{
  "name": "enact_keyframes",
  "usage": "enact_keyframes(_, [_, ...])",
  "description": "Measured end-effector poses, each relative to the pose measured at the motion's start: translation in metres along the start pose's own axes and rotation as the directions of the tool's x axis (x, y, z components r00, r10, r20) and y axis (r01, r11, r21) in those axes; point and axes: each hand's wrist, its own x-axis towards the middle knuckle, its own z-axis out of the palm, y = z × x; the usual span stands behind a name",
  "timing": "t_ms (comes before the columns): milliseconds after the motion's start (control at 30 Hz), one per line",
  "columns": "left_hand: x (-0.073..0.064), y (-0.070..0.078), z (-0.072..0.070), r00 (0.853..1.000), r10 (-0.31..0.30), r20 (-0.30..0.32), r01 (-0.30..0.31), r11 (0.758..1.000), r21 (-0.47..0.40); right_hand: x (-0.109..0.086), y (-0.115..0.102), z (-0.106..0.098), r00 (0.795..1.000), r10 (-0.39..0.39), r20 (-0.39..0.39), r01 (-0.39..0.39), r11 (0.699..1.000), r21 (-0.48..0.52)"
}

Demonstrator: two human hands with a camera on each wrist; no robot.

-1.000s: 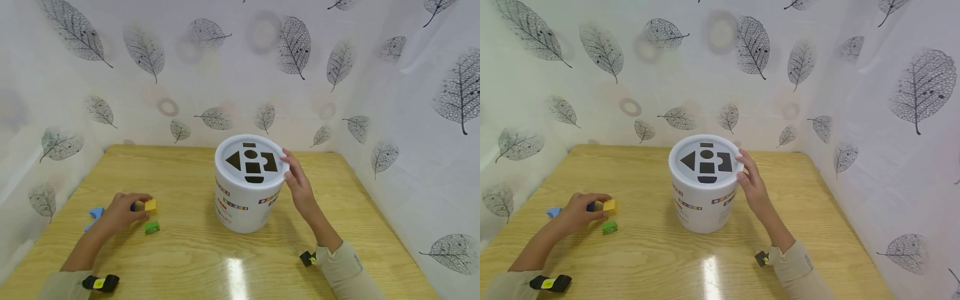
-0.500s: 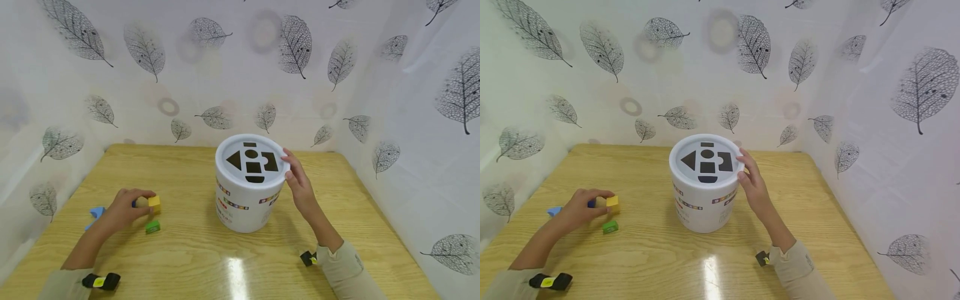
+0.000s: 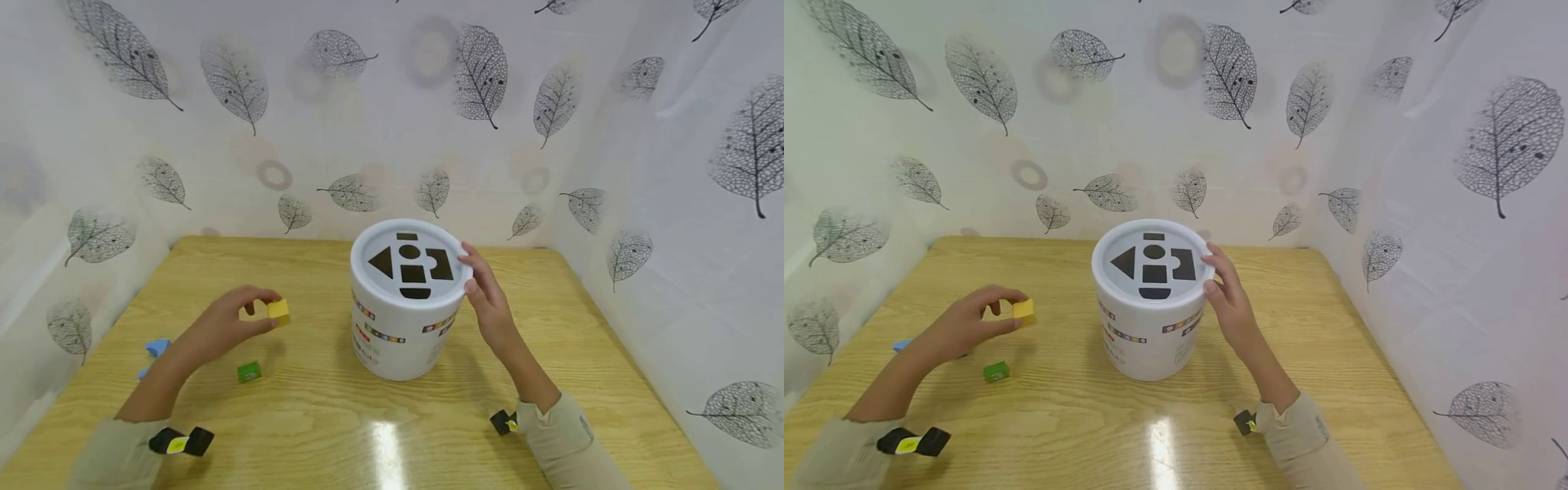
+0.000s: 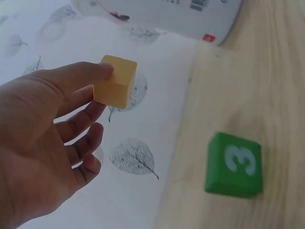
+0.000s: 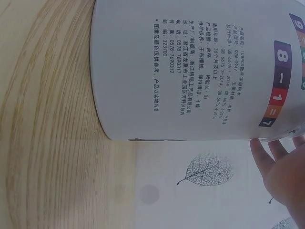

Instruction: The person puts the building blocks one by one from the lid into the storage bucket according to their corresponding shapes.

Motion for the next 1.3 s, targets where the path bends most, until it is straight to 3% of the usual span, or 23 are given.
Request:
enact_keyframes(267, [0.012,0.038,-0.006,0.994,0.101,-0.034,-0.101,0.995,0.004,0.000,-0.002,0.000,1.000,-0.011,0.012,0.010,1.000,0.016])
enact_keyframes(500, [0.023,0.074,-0.019,0.975,0.205,-0.085,-0.203,0.979,0.034,0.000,-0.001,0.000,1.000,0.002,0.007,-0.002,1.000,0.001])
enact_keyframes(733, [0.036,0.101,-0.025,0.952,0.288,-0.108,-0.286,0.958,0.026,-0.001,-0.001,0.000,1.000,0.014,-0.001,-0.014,1.000,-0.008])
enact_keyframes(933, [0.054,0.123,-0.019,0.926,0.367,-0.087,-0.370,0.929,-0.014,-0.001,-0.002,0.000,1.000,0.012,-0.004,-0.012,1.000,-0.003])
enact_keyframes(1167, [0.079,0.140,-0.004,0.916,0.400,-0.045,-0.402,0.912,-0.081,-0.001,-0.001,0.001,1.000,0.010,-0.004,-0.010,1.000,0.000])
enact_keyframes(1300, [0.094,0.149,0.006,0.919,0.393,-0.003,-0.391,0.914,-0.111,-0.001,-0.001,0.000,1.000,0.017,-0.006,-0.017,1.000,-0.008])
